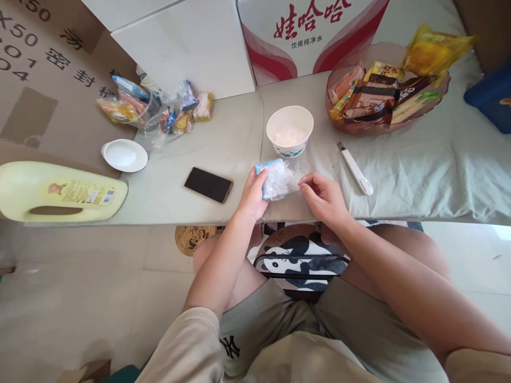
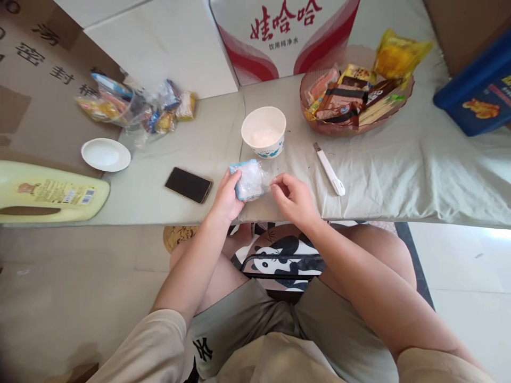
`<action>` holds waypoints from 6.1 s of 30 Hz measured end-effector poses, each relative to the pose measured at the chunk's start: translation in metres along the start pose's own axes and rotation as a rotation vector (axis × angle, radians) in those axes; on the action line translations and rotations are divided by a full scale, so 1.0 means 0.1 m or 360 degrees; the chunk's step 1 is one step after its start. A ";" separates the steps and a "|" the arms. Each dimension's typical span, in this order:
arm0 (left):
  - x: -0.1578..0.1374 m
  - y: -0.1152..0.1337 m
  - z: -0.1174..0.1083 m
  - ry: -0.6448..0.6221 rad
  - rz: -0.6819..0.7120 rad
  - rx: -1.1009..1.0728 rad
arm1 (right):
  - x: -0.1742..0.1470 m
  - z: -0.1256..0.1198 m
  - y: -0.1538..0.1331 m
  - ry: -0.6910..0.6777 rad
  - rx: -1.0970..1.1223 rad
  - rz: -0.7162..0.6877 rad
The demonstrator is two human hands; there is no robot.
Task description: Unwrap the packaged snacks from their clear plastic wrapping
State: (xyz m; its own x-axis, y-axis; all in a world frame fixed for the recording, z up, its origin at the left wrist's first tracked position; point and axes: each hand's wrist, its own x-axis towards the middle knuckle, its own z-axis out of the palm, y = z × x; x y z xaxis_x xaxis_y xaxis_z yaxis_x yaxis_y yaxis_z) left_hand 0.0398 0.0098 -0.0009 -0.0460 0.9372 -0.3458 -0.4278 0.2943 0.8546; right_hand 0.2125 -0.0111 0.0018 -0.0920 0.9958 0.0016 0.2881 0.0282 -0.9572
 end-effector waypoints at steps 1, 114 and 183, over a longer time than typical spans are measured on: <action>0.00 -0.01 0.00 0.0014 0.0003 -0.0015 | 0.00 -0.01 0.00 -0.0019 -0.0032 0.0015; -0.07 0.22 -0.08 0.0274 -0.0080 -0.0004 | -0.19 -0.66 0.08 0.0438 -0.0693 -0.0395; -0.27 0.50 -0.16 -0.0093 0.0000 -0.0579 | -0.04 -0.20 0.17 -0.0122 -0.0245 -0.0229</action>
State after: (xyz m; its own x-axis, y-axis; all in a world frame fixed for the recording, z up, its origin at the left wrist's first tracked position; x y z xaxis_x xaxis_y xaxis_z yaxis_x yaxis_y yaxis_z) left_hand 0.0054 -0.0039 0.0457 0.0011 0.9493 -0.3143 -0.7214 0.2185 0.6572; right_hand 0.2369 -0.0129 -0.0083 -0.2131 0.9711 0.1074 0.4082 0.1884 -0.8933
